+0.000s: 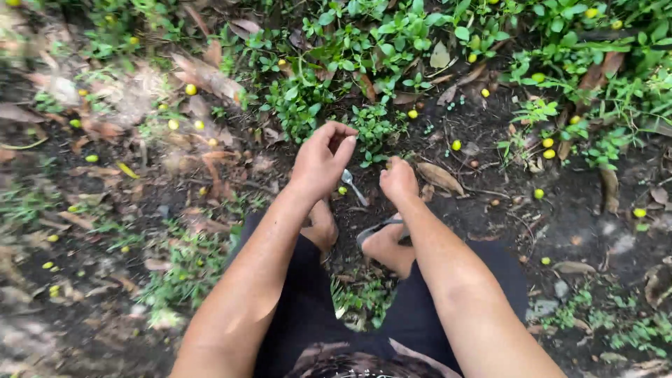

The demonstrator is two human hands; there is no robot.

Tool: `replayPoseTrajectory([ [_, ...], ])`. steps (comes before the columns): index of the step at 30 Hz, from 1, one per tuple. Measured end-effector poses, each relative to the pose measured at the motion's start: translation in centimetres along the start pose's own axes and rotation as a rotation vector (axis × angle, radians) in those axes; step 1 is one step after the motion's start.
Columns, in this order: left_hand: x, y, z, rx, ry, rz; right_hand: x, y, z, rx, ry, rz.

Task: Pulling weeds and clearing a patch of ground by hand in an outdoor garden.

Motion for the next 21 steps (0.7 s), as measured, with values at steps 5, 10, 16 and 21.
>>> replayPoseTrajectory([
  [5, 2.0, 0.6, 5.2, -0.057, 0.178, 0.15, -1.2, 1.6, 6.6, -0.003, -0.036, -0.005],
  [10, 8.0, -0.4, 6.2, -0.036, 0.476, 0.298, -4.3, 2.4, 12.9, 0.29, -0.283, -0.103],
  [16, 9.2, -0.2, 3.8, -0.015, 0.699, 0.431, -6.8, 2.6, 12.8, 0.339, -0.524, -0.184],
  [21, 10.0, -0.8, 2.3, 0.014, 0.668, 0.369, -7.6, 3.2, 11.0, 0.028, -0.264, -0.217],
])
Point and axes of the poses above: each hand's wrist, its own z-axis towards the middle knuckle, its own y-axis out of the palm, x = y × z, the point moved 9 cm from there along z, towards the middle knuckle, and after that the axes turned 1 degree about x, right-handed, at the moved point
